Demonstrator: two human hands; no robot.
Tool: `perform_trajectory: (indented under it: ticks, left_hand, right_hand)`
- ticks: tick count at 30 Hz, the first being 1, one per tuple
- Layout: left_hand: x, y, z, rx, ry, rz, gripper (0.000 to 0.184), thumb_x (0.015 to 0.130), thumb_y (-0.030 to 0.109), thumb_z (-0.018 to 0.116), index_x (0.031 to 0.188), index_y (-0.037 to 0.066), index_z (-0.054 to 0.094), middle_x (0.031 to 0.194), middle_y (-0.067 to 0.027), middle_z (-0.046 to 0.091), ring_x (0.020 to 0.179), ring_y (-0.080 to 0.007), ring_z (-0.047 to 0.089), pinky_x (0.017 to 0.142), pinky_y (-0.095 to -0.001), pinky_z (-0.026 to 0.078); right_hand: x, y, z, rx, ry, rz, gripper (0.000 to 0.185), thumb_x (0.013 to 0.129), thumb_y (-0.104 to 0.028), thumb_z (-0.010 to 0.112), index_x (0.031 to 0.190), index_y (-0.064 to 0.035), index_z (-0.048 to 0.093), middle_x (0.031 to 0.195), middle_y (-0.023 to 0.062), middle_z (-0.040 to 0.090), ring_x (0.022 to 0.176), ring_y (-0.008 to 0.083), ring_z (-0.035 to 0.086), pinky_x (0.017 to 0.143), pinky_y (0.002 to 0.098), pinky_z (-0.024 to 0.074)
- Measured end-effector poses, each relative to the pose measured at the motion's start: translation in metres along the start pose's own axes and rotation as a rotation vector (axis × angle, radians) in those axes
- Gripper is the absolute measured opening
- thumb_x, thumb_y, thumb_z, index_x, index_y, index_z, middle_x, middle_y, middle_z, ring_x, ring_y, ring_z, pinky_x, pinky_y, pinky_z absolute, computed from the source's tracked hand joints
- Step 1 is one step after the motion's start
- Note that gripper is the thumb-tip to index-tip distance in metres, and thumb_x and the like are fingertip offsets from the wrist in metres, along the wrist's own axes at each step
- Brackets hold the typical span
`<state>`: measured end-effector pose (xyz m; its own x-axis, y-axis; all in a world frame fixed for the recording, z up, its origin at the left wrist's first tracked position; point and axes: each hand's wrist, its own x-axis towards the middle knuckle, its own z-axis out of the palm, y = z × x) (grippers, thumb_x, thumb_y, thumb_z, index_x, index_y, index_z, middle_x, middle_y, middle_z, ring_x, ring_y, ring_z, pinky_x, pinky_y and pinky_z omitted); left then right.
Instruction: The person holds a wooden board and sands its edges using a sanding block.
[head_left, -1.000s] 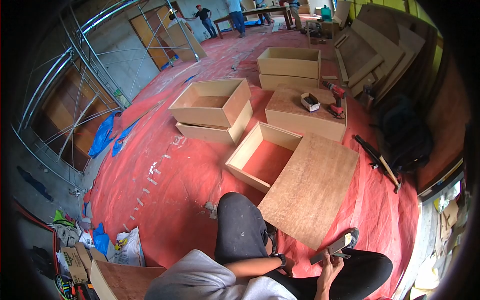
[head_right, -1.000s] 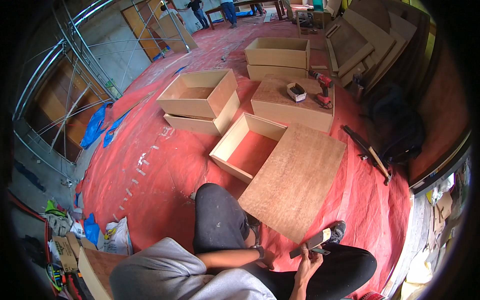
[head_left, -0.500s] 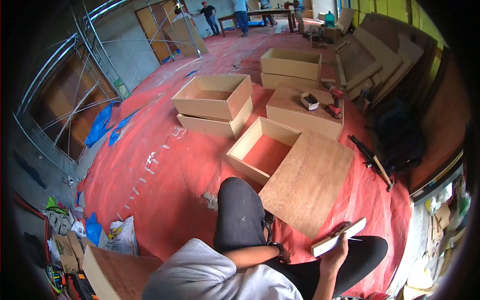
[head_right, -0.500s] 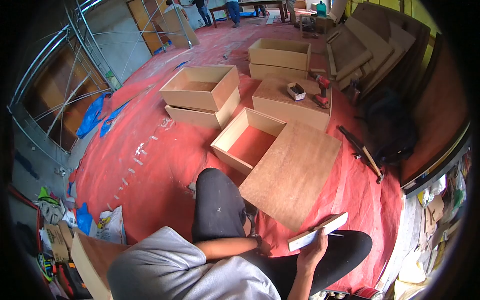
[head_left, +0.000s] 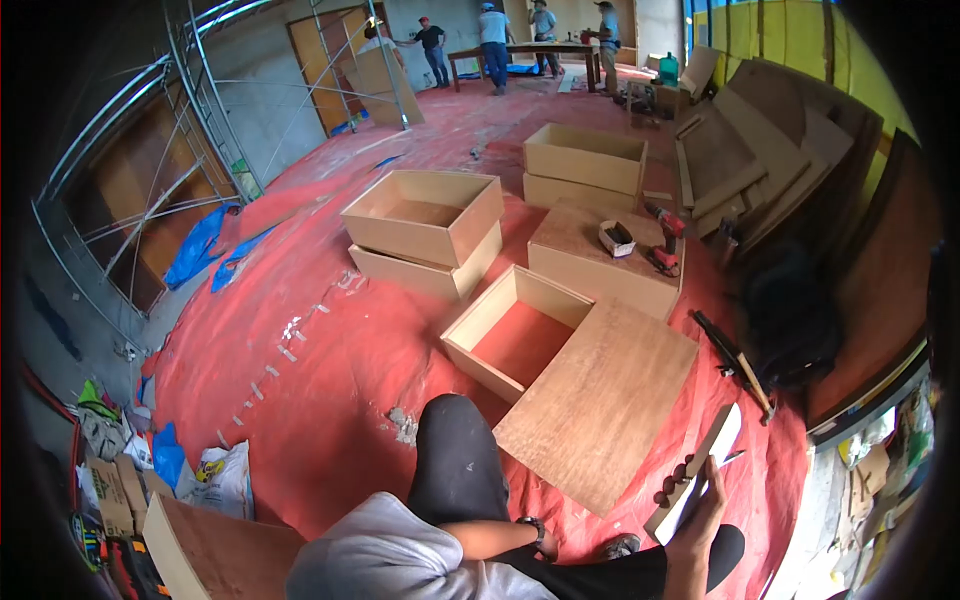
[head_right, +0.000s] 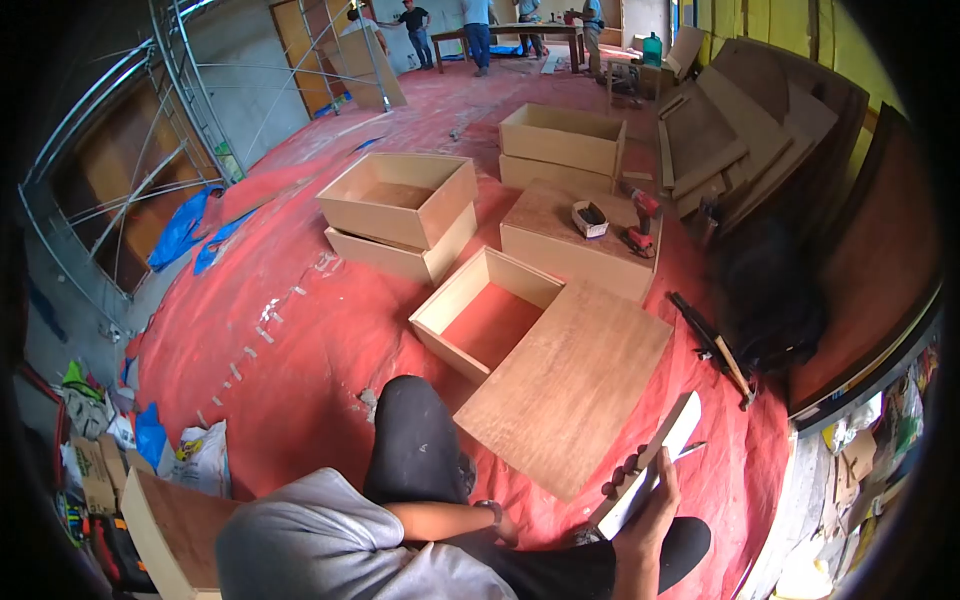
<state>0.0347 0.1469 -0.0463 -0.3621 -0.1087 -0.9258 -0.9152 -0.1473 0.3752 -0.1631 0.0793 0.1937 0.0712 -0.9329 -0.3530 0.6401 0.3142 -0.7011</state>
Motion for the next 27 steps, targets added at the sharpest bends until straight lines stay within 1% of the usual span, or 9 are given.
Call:
perform_trajectory:
  ticks: [2, 4, 5, 8, 10, 14, 16, 20, 27]
  left_hand:
    - [-0.005, 0.004, -0.009, -0.005, 0.002, -0.026, 0.031, 0.087, 0.039, 0.068, 0.105, 0.017, 0.081, 0.106, -0.0102, 0.078, 0.095, -0.0247, 0.073, 0.077, -0.042, 0.056]
    - [0.004, 0.007, -0.011, -0.06, -0.009, -0.029, 0.031, 0.088, 0.038, 0.067, 0.106, 0.017, 0.081, 0.106, -0.01, 0.078, 0.097, -0.0246, 0.073, 0.079, -0.0406, 0.056]
    - [0.006, 0.005, -0.013, -0.076, -0.005, -0.035, 0.031, 0.088, 0.038, 0.067, 0.106, 0.017, 0.081, 0.106, -0.0101, 0.078, 0.097, -0.0247, 0.073, 0.079, -0.0407, 0.056]
    - [0.021, 0.004, -0.016, -0.119, 0.013, -0.045, 0.031, 0.089, 0.038, 0.067, 0.105, 0.016, 0.081, 0.106, -0.0105, 0.078, 0.096, -0.0251, 0.073, 0.079, -0.0409, 0.056]
    - [0.031, 0.006, -0.022, -0.14, 0.029, -0.058, 0.03, 0.089, 0.037, 0.067, 0.105, 0.016, 0.081, 0.106, -0.0108, 0.078, 0.096, -0.0253, 0.073, 0.079, -0.041, 0.056]
    - [0.047, 0.006, -0.038, -0.173, 0.071, -0.097, 0.03, 0.089, 0.037, 0.066, 0.104, 0.015, 0.081, 0.105, -0.0113, 0.078, 0.095, -0.0258, 0.073, 0.079, -0.0413, 0.055]
    - [0.052, 0.007, -0.046, -0.191, 0.102, -0.11, 0.03, 0.089, 0.037, 0.066, 0.104, 0.015, 0.081, 0.105, -0.0116, 0.078, 0.095, -0.026, 0.073, 0.079, -0.0414, 0.055]
    - [0.057, 0.008, -0.058, -0.226, 0.151, -0.141, 0.03, 0.09, 0.036, 0.066, 0.103, 0.014, 0.081, 0.105, -0.0121, 0.078, 0.095, -0.0265, 0.073, 0.08, -0.0417, 0.055]
    - [0.052, 0.004, -0.069, -0.256, 0.237, -0.175, 0.029, 0.09, 0.035, 0.065, 0.102, 0.013, 0.081, 0.104, -0.0131, 0.078, 0.094, -0.0273, 0.073, 0.08, -0.0421, 0.055]
  right_hand:
    - [0.028, -0.008, 0.007, -0.007, -0.032, 0.044, 0.031, 0.104, -0.041, 0.061, 0.108, -0.0106, 0.062, 0.083, 0.0033, 0.063, 0.07, 0.0177, 0.063, 0.06, 0.0338, 0.0524]
    - [0.057, -0.014, 0.016, -0.047, -0.04, 0.058, 0.032, 0.105, -0.042, 0.059, 0.106, -0.0103, 0.063, 0.081, 0.0013, 0.059, 0.07, 0.0166, 0.062, 0.06, 0.033, 0.0521]
    - [0.075, -0.014, 0.015, -0.02, -0.094, 0.091, 0.031, 0.105, -0.041, 0.059, 0.107, -0.0102, 0.062, 0.08, 0.0012, 0.059, 0.07, 0.0162, 0.062, 0.059, 0.0322, 0.0524]
    - [0.128, 0.0, 0.004, -0.14, -0.119, 0.063, 0.031, 0.105, -0.041, 0.06, 0.108, -0.0101, 0.061, 0.08, 0.0015, 0.059, 0.068, 0.0137, 0.062, 0.058, 0.0307, 0.0529]
    - [0.156, 0.02, -0.011, -0.206, -0.046, 0.036, 0.031, 0.104, -0.041, 0.063, 0.107, -0.0102, 0.06, 0.077, 0.0006, 0.059, 0.063, 0.0126, 0.06, 0.056, 0.0294, 0.0527]
    - [0.193, 0.049, -0.052, -0.12, 0.035, 0.256, 0.032, 0.103, -0.043, 0.062, 0.103, -0.0111, 0.059, 0.077, 0.0, 0.059, 0.061, 0.0131, 0.059, 0.057, 0.0316, 0.0533]
    - [0.204, 0.046, -0.048, -0.041, 0.041, 0.336, 0.033, 0.102, -0.044, 0.063, 0.103, -0.0107, 0.059, 0.077, 0.0004, 0.059, 0.061, 0.0135, 0.059, 0.057, 0.0321, 0.0534]
    - [0.231, 0.04, -0.045, -0.181, -0.001, 0.313, 0.035, 0.102, -0.044, 0.064, 0.106, -0.0096, 0.058, 0.078, 0.0014, 0.06, 0.061, 0.0139, 0.06, 0.057, 0.0315, 0.0532]
    - [0.283, 0.054, -0.043, -0.237, -0.095, 0.268, 0.029, 0.106, -0.039, 0.061, 0.107, -0.0106, 0.055, 0.076, 0.0023, 0.06, 0.059, 0.0142, 0.06, 0.055, 0.0324, 0.0541]
